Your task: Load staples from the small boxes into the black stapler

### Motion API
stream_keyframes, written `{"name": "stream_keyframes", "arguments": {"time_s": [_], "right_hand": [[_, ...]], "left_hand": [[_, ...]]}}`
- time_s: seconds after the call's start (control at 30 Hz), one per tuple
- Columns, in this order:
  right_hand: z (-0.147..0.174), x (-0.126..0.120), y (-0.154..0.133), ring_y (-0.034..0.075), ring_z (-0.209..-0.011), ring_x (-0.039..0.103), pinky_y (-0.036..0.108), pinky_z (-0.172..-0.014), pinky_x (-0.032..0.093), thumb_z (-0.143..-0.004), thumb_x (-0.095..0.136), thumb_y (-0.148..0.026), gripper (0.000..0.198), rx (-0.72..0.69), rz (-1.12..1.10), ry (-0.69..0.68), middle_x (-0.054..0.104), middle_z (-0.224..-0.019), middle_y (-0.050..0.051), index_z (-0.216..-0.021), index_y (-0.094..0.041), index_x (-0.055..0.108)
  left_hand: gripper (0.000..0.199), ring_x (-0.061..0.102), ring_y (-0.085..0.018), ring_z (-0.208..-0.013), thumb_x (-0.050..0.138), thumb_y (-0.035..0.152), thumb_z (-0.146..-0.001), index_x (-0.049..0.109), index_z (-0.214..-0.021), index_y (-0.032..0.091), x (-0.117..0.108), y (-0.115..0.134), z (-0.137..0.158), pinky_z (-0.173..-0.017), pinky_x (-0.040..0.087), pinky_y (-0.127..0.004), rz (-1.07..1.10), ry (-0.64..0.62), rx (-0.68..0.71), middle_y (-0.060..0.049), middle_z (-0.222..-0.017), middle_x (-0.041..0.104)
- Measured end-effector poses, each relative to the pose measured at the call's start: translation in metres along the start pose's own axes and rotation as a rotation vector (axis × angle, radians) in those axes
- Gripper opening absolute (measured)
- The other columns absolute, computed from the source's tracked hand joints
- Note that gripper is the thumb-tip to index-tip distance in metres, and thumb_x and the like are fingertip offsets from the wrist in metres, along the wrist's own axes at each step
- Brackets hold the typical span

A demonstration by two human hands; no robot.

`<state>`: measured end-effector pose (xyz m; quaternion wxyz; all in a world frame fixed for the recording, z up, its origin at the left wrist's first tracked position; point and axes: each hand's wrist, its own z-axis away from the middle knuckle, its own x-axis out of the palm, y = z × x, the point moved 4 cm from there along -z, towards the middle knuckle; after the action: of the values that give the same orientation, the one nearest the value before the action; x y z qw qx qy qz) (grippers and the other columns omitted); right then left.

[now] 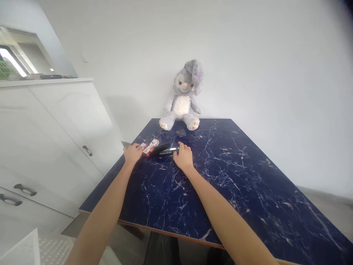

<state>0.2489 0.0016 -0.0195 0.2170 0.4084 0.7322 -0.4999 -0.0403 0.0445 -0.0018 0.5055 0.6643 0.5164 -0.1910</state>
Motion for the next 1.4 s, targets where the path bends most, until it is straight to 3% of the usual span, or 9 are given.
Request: {"name": "stream_keyframes", "arguments": {"time_s": [0.1,0.2,0.3,0.57,0.83,1.07,1.4], "right_hand": [[0.001,-0.001,0.000,0.031,-0.114,0.054,0.042,-0.102,0.040,-0.089,0.046,-0.020,0.053,0.031,0.033,-0.008,0.062,-0.125,0.018,-0.142,-0.010,0.047],[0.001,0.003,0.000,0.031,-0.116,0.054,0.041,-0.102,0.040,-0.087,0.050,-0.022,0.057,-0.007,0.030,-0.041,0.060,-0.127,0.018,-0.143,-0.010,0.045],[0.000,0.008,0.001,0.031,-0.118,0.053,0.040,-0.103,0.041,-0.083,0.055,-0.024,0.064,-0.045,0.006,-0.077,0.058,-0.128,0.018,-0.144,-0.011,0.043],[-0.004,0.009,0.006,0.027,-0.111,0.062,0.038,-0.100,0.047,-0.079,0.061,-0.030,0.069,-0.071,-0.177,-0.153,0.060,-0.129,0.015,-0.144,-0.015,0.043],[0.000,0.011,-0.003,0.022,-0.089,0.071,0.035,-0.090,0.053,-0.076,0.066,-0.021,0.079,-0.107,-0.351,-0.356,0.073,-0.111,0.005,-0.149,-0.023,0.037],[0.001,0.013,-0.006,0.018,-0.084,0.072,0.034,-0.092,0.054,-0.075,0.065,-0.020,0.087,-0.074,-0.432,-0.390,0.059,-0.142,0.011,-0.154,-0.024,0.029],[0.004,0.012,-0.011,0.020,-0.094,0.071,0.036,-0.096,0.052,-0.075,0.063,-0.021,0.093,0.007,-0.472,-0.424,0.055,-0.146,0.011,-0.158,-0.021,0.020]], "left_hand": [[0.029,0.057,-0.032,-0.122,0.055,0.037,-0.089,0.072,-0.106,0.021,-0.004,0.021,0.006,-0.112,0.031,-0.049,0.038,0.007,0.223,-0.010,-0.118,0.071],[0.049,0.044,-0.033,-0.134,0.060,0.048,-0.087,0.063,-0.130,0.024,-0.001,0.042,0.017,-0.112,0.034,-0.047,0.078,-0.150,0.490,-0.008,-0.126,0.068],[0.080,0.038,-0.037,-0.136,0.073,0.052,-0.078,0.047,-0.148,0.026,0.007,0.051,0.025,-0.112,0.034,-0.050,0.023,-0.271,0.589,-0.009,-0.122,0.069],[0.079,0.059,-0.029,-0.116,0.081,0.040,-0.074,0.049,-0.146,0.031,0.014,0.056,0.031,-0.104,0.046,-0.043,0.139,-0.264,0.403,-0.009,-0.118,0.059],[0.084,0.059,-0.031,-0.117,0.084,0.043,-0.070,0.051,-0.145,0.025,0.015,0.058,0.030,-0.106,0.045,-0.045,0.132,-0.254,0.409,-0.011,-0.118,0.065],[0.089,0.056,-0.032,-0.119,0.086,0.044,-0.068,0.050,-0.147,0.023,0.017,0.058,0.030,-0.107,0.043,-0.045,0.079,-0.225,0.411,-0.012,-0.120,0.063],[0.075,0.058,-0.032,-0.108,0.084,0.043,-0.071,0.059,-0.140,0.027,0.013,0.065,0.035,-0.100,0.046,-0.045,0.024,-0.198,0.383,-0.011,-0.110,0.061]]}}
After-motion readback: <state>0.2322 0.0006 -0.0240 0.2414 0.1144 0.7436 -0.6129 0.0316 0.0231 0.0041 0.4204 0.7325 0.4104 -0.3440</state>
